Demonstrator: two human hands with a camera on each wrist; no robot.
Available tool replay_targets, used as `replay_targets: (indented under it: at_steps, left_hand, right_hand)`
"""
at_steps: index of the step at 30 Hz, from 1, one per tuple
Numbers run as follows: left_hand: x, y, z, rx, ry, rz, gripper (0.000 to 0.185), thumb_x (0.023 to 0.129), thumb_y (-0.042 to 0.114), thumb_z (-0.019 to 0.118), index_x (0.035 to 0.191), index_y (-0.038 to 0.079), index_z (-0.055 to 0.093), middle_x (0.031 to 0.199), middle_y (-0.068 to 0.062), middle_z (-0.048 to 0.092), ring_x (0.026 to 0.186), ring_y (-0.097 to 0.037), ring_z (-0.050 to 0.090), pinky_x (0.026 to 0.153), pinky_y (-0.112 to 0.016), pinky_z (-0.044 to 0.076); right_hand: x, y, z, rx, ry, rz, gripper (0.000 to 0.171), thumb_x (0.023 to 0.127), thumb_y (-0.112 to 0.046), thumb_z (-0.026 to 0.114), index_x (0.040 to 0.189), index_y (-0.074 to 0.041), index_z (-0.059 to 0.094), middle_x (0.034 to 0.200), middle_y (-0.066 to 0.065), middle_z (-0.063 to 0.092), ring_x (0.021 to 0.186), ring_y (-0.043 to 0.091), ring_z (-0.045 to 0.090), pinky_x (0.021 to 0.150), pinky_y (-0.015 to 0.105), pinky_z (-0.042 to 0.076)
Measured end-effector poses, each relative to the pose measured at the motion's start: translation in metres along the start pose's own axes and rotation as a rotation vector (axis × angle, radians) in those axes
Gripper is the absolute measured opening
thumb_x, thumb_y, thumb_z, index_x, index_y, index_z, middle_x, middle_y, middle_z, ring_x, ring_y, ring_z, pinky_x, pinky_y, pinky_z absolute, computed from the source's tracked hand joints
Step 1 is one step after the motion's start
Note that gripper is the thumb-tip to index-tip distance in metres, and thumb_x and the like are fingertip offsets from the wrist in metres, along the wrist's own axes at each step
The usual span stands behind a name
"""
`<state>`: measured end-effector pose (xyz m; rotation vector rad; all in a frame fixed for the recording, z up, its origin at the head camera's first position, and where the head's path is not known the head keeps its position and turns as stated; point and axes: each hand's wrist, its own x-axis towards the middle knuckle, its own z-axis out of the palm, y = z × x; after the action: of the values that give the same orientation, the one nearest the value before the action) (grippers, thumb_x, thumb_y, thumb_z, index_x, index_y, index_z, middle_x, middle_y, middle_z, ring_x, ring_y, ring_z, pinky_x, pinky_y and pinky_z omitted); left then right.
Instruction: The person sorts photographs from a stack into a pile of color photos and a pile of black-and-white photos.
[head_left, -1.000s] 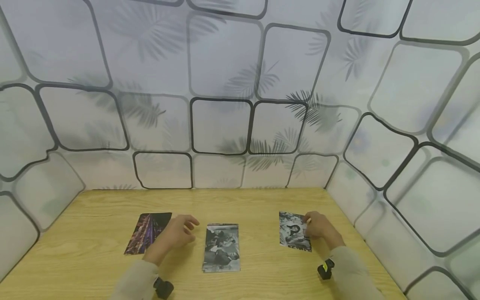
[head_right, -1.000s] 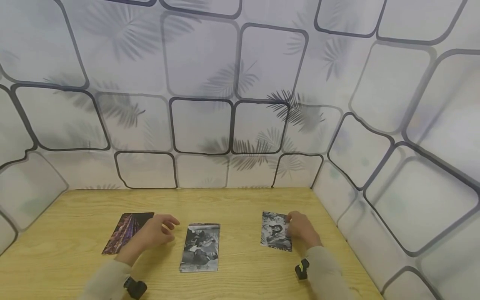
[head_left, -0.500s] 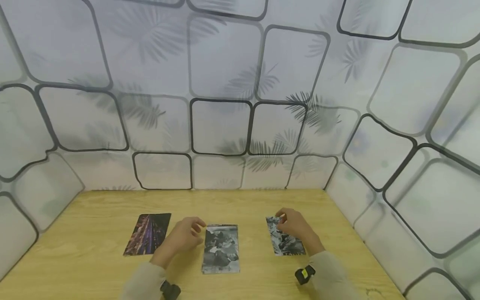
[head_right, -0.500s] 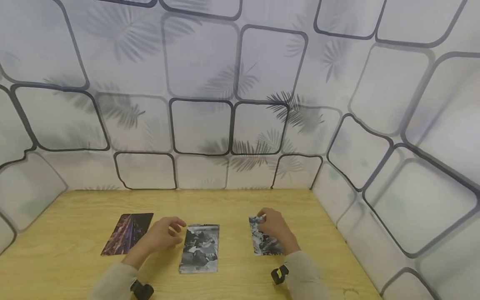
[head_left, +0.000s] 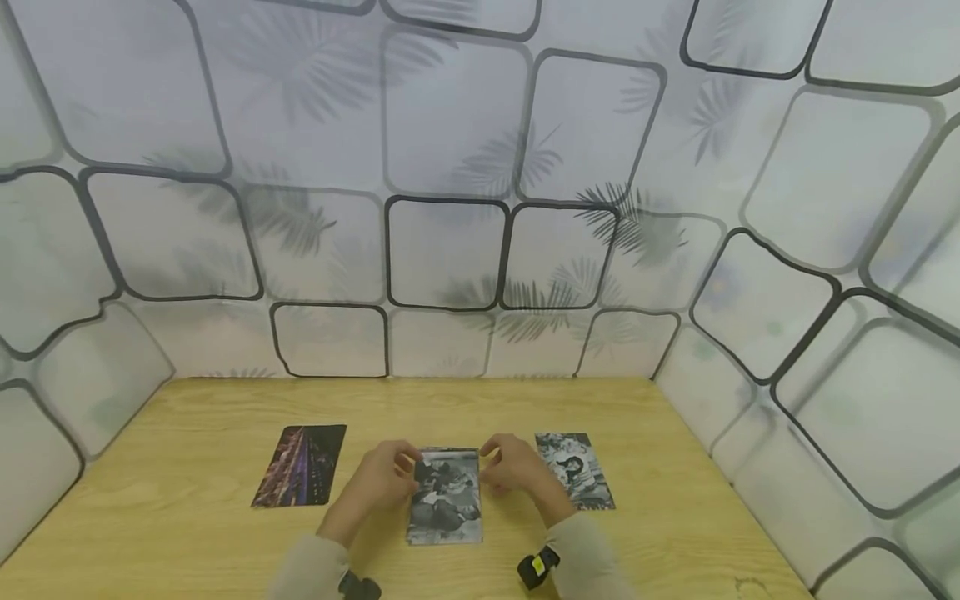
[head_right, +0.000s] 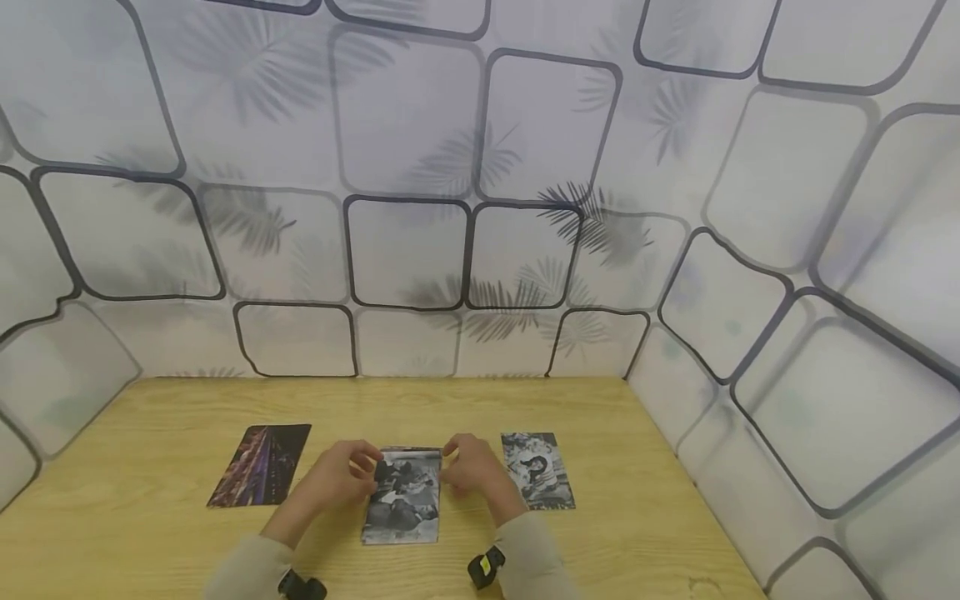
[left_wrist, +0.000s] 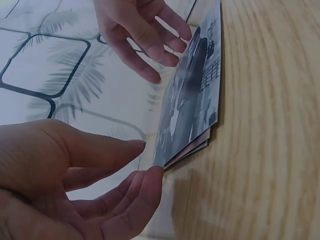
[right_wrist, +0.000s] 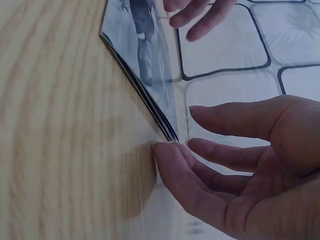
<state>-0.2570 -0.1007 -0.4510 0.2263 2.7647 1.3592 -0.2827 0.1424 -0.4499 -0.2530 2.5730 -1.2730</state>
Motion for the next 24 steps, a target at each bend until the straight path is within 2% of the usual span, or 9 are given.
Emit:
replay_targets:
  at_steps: [6, 10, 18, 24]
  left_hand:
    - [-0.001, 0.0, 0.002, 0.02, 0.013, 0.009, 0.038, 0.074, -0.007, 0.081, 0.11, -0.002, 0.07, 0.1, -0.017, 0.072, 0.09, -0.028, 0.071, 0.079, -0.045, 0.063]
    - [-0.002, 0.0, 0.003, 0.013, -0.007, 0.002, 0.038, 0.075, -0.007, 0.08, 0.112, -0.002, 0.069, 0.101, -0.016, 0.071, 0.09, -0.027, 0.07, 0.077, -0.043, 0.063]
    - [-0.002, -0.001, 0.006, -0.036, -0.053, -0.023, 0.04, 0.077, -0.008, 0.076, 0.116, -0.003, 0.067, 0.104, -0.017, 0.069, 0.084, -0.022, 0.07, 0.069, -0.036, 0.063]
    - [-0.001, 0.001, 0.006, -0.028, -0.055, -0.029, 0.039, 0.077, -0.007, 0.077, 0.114, -0.003, 0.069, 0.105, -0.017, 0.07, 0.089, -0.024, 0.069, 0.071, -0.037, 0.064]
  right_hand:
    - [-0.002, -0.004, 0.007, 0.01, -0.012, -0.002, 0.041, 0.085, 0.005, 0.073, 0.124, 0.009, 0.061, 0.09, 0.016, 0.07, 0.068, 0.022, 0.07, 0.064, 0.036, 0.065]
    - [-0.003, -0.003, 0.009, -0.003, 0.003, -0.014, 0.042, 0.084, 0.004, 0.076, 0.123, 0.01, 0.061, 0.088, 0.015, 0.07, 0.067, 0.021, 0.07, 0.062, 0.035, 0.064]
    - [-0.001, -0.003, 0.016, -0.029, 0.032, -0.01, 0.048, 0.084, 0.0, 0.081, 0.127, 0.007, 0.058, 0.091, 0.014, 0.068, 0.066, 0.021, 0.071, 0.061, 0.033, 0.064]
    - [0.0, -0.002, 0.015, -0.033, 0.026, 0.002, 0.051, 0.083, -0.001, 0.083, 0.127, 0.004, 0.06, 0.094, 0.014, 0.068, 0.067, 0.021, 0.071, 0.062, 0.033, 0.064]
